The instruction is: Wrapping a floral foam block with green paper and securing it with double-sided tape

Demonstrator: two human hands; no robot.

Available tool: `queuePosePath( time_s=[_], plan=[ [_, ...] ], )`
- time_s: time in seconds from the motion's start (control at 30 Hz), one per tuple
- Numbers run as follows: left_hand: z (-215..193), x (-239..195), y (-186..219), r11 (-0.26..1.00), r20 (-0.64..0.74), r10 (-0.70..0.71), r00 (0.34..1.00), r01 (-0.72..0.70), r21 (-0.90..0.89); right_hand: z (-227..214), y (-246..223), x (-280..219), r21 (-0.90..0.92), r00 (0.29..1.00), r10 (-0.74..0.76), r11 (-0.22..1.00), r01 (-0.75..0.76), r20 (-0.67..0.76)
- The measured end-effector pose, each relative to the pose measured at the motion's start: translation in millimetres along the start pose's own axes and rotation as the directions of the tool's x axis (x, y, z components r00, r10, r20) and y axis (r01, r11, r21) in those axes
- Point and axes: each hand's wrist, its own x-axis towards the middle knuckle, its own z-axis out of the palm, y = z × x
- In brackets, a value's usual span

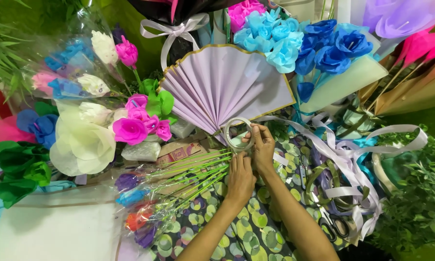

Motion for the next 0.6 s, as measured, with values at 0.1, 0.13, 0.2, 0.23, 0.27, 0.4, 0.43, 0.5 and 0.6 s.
queuePosePath(
  time_s=[0.1, 0.13, 0.2, 0.23, 0.27, 0.4, 0.43, 0.5, 0.6],
  plan=[
    [-5.1, -0.8, 12.3, 0.996, -0.159, 0.031, 0.987, -0.019, 0.082, -1.3, 1.2, 0.0, 0.104, 0.999, 0.037, 0.994, -0.037, 0.003],
    [-2.7, -0.9, 10.8, 0.997, -0.158, 0.031, 0.987, -0.018, 0.079, -6.6, 3.4, 4.0, 0.101, 0.999, 0.037, 0.994, -0.037, 0.002],
    [0.1, -1.5, 5.2, 0.991, -0.197, 0.088, 0.977, -0.067, 0.113, -14.2, 9.4, 11.5, 0.238, 0.998, 0.067, 0.969, -0.061, -0.016],
    [1.1, -1.5, 3.4, 0.991, -0.199, 0.089, 0.976, -0.067, 0.114, -18.8, -2.3, 15.1, 0.239, 0.998, 0.065, 0.969, -0.060, -0.014],
    [2.2, -1.4, 1.5, 0.992, -0.194, 0.088, 0.977, -0.069, 0.104, -23.3, -13.8, 18.9, 0.274, 0.998, 0.064, 0.960, -0.061, -0.004],
    [14.7, -3.3, -2.8, 0.989, -0.203, 0.112, 0.973, -0.090, 0.113, -51.7, -74.4, 29.0, 0.078, 0.998, 0.025, 0.997, -0.030, 0.059],
    [16.0, -2.2, -5.2, 0.990, -0.202, 0.113, 0.973, -0.092, 0.110, -49.8, -95.0, 21.5, 0.076, 0.998, 0.024, 0.997, -0.028, 0.056],
    [18.5, 0.3, -10.4, 0.989, -0.226, 0.129, 0.966, -0.110, 0.094, -45.3, -135.9, 6.5, -0.329, 0.973, 0.022, 0.943, 0.057, 0.230],
    [7.3, 3.4, -7.3, 0.993, -0.209, 0.112, 0.971, -0.105, 0.046, -28.6, -179.9, -23.4, -0.689, 0.937, 0.196, 0.722, 0.061, 0.288]
  ],
)
